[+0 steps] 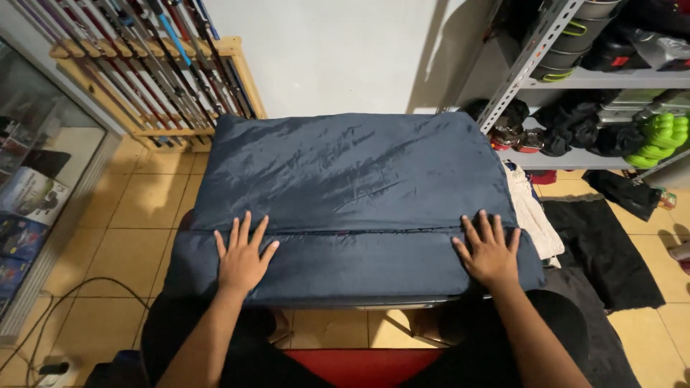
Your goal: The person places a dark blue fabric cover over a black suitcase, smooths the fabric, and secures it by fastening straps and buckles. The person adjusts the cover multiple times to ensure it fits snugly around the suitcase.
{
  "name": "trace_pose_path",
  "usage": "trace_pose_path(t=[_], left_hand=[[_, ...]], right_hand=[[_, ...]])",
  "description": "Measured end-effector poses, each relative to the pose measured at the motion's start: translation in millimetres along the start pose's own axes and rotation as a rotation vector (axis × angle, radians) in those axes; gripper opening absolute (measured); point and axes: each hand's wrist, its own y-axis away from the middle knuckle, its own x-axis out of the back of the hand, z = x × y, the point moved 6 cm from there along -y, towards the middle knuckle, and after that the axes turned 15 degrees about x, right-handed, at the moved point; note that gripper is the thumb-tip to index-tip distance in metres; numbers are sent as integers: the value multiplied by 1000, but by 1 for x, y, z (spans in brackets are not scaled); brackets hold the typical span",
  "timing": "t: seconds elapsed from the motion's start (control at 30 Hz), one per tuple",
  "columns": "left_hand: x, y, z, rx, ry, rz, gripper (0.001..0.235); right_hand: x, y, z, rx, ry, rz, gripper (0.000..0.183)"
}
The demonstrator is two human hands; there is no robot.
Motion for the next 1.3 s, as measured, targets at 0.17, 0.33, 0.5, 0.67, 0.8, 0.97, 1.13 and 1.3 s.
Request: trace_pose_path(t=[0.17, 0.33, 0.5, 0.67, 0.8, 0.97, 1.13, 1.3], left_hand=[[-35, -9, -11, 115, -108, -260, 71], [-38, -11, -12, 163, -125, -328, 71], [-34, -28, -28, 197, -202, -313, 74], [-43, -38, -36, 229, -227, -350, 78], [-42, -43, -36, 258, -216, -386, 79], [-52, -45, -38, 307, -181, -373, 75], [-98, -73, -43, 432, 76, -19, 59], [-91, -94, -29, 411, 125, 44, 65]], right_hand=[[-15, -6, -4, -7, -68, -308, 67], [-17, -5, -4, -12, -62, -352, 68], [-22, -6, -3, -23, -41, -365, 67], [-22, -14, -4, -29, -30, -390, 66], [-15, -17, -7, -40, -46, -411, 63], [-16, -22, -4, -36, -35, -459, 59], [-23, -81, -25, -93, -99, -126, 45], [32, -218, -163, 468, -430, 131, 51]])
